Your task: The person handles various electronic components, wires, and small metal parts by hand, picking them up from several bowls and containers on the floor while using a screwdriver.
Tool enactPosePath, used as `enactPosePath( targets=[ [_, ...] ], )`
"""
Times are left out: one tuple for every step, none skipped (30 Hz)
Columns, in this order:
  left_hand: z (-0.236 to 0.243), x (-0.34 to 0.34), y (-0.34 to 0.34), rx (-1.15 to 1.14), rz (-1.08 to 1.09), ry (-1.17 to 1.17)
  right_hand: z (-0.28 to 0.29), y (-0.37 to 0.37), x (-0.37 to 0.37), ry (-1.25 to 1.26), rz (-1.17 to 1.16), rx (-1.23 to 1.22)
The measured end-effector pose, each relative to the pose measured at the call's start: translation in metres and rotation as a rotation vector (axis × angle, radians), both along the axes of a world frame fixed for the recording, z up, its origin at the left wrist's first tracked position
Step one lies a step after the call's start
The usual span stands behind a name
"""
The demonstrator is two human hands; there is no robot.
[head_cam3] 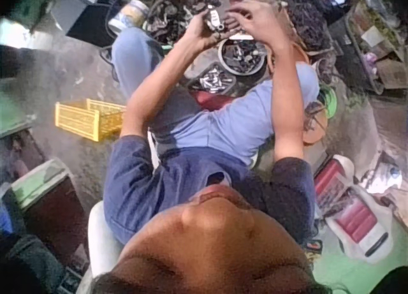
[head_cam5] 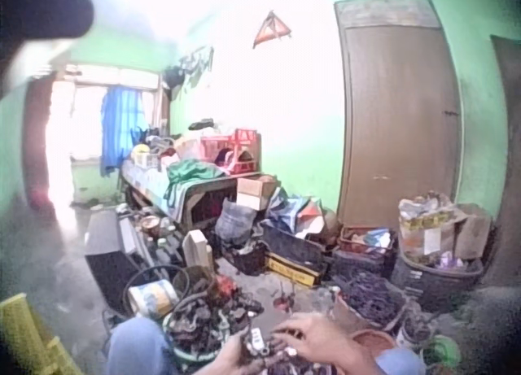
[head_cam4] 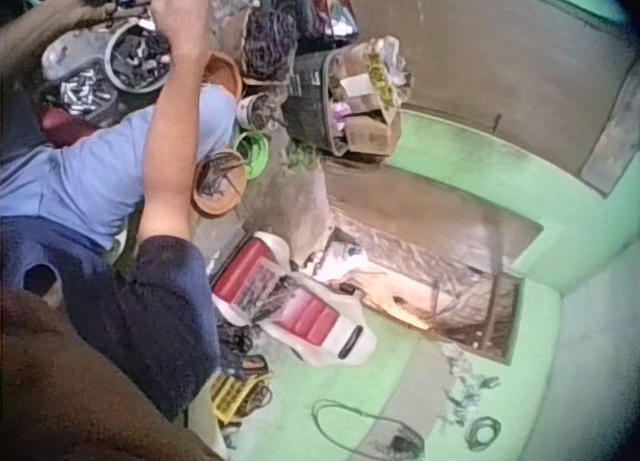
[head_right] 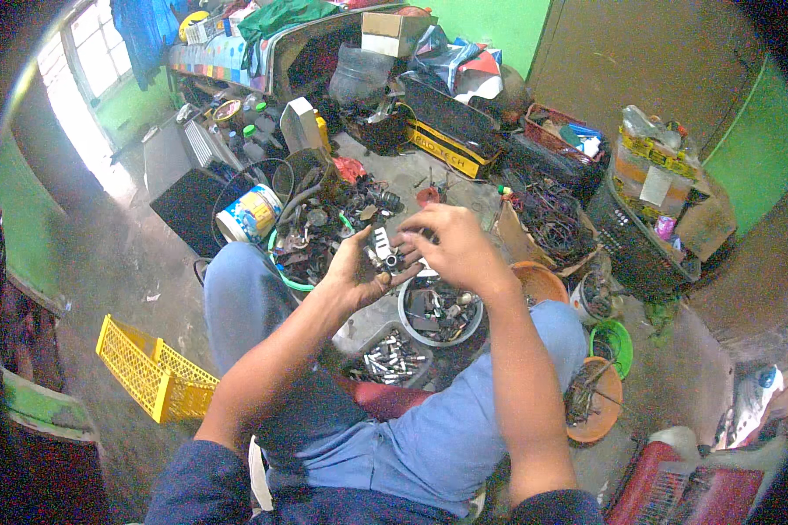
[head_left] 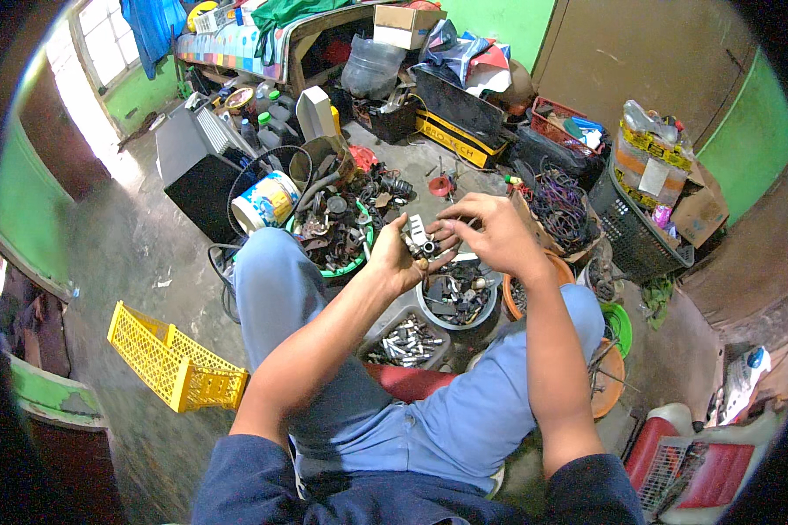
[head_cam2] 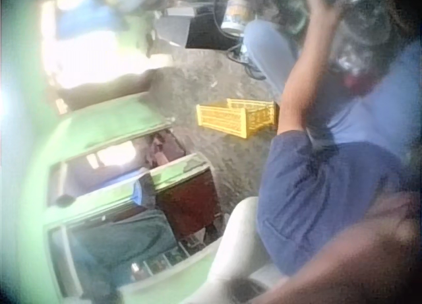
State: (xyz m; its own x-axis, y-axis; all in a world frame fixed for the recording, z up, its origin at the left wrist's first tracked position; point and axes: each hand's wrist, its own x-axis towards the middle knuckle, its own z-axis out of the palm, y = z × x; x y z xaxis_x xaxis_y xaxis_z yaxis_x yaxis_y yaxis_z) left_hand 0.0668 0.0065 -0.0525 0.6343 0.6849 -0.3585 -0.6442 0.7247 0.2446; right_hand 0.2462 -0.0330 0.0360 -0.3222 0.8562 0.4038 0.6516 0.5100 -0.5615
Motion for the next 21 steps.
enactPosePath(
  targets=[
    [0.008, 0.001, -0.004, 0.005, 0.048, 0.074, 0.000, 0.001, -0.001, -0.012, 0.031, 0.000],
    [0.007, 0.001, -0.001, -0.008, 0.050, 0.056, 0.000, 0.002, -0.002, -0.023, 0.063, 0.000],
    [0.005, -0.001, 0.003, -0.020, 0.052, 0.039, -0.005, 0.005, -0.001, -0.014, 0.054, -0.004],
    [0.008, -0.001, 0.003, -0.038, 0.053, 0.015, -0.008, 0.007, 0.001, -0.034, 0.052, -0.010],
    [0.014, -0.002, 0.002, -0.028, 0.047, 0.009, -0.011, 0.009, 0.002, -0.054, 0.050, -0.016],
    [0.015, -0.001, 0.002, -0.002, 0.042, 0.015, -0.012, 0.009, 0.004, -0.073, 0.048, -0.021],
    [0.016, -0.003, 0.003, 0.024, 0.044, 0.025, -0.010, 0.009, 0.002, -0.073, 0.053, -0.053],
    [0.016, -0.006, 0.003, 0.050, 0.046, 0.034, -0.006, 0.007, -0.001, -0.072, 0.058, -0.084],
    [0.014, -0.008, 0.003, 0.060, 0.061, 0.056, -0.005, 0.007, -0.003, -0.072, 0.064, -0.116],
    [0.011, -0.009, 0.006, 0.048, 0.041, 0.043, -0.008, 0.007, -0.002, -0.099, 0.046, -0.097],
    [0.009, -0.011, 0.009, 0.036, 0.021, 0.030, -0.014, 0.010, 0.001, -0.126, 0.027, -0.077],
    [0.007, -0.011, 0.011, 0.024, 0.002, 0.017, -0.017, 0.011, 0.003, -0.152, 0.009, -0.058],
    [0.012, -0.008, 0.007, 0.042, 0.036, 0.084, -0.021, 0.012, 0.004, -0.172, -0.005, -0.057],
    [0.025, -0.004, -0.001, 0.061, 0.073, 0.153, -0.023, 0.012, 0.004, -0.190, -0.018, -0.053],
    [0.032, -0.002, -0.005, 0.081, 0.108, 0.221, -0.025, 0.011, 0.004, -0.208, -0.032, -0.050],
    [0.032, -0.003, -0.005, 0.083, 0.107, 0.213, -0.025, 0.010, 0.000, -0.206, -0.036, -0.045],
    [0.032, -0.004, -0.004, 0.084, 0.105, 0.204, -0.023, 0.008, -0.003, -0.204, -0.042, -0.040],
    [0.031, -0.006, -0.004, 0.086, 0.101, 0.195, -0.023, 0.007, -0.005, -0.203, -0.049, -0.035],
    [0.029, -0.006, -0.003, 0.098, 0.097, 0.197, -0.023, 0.007, -0.005, -0.190, -0.037, -0.034],
    [0.027, -0.007, -0.002, 0.111, 0.092, 0.199, -0.025, 0.007, -0.004, -0.177, -0.025, -0.033],
    [0.026, -0.007, -0.002, 0.124, 0.087, 0.200, -0.026, 0.007, -0.003, -0.164, -0.015, -0.032]
  ],
)
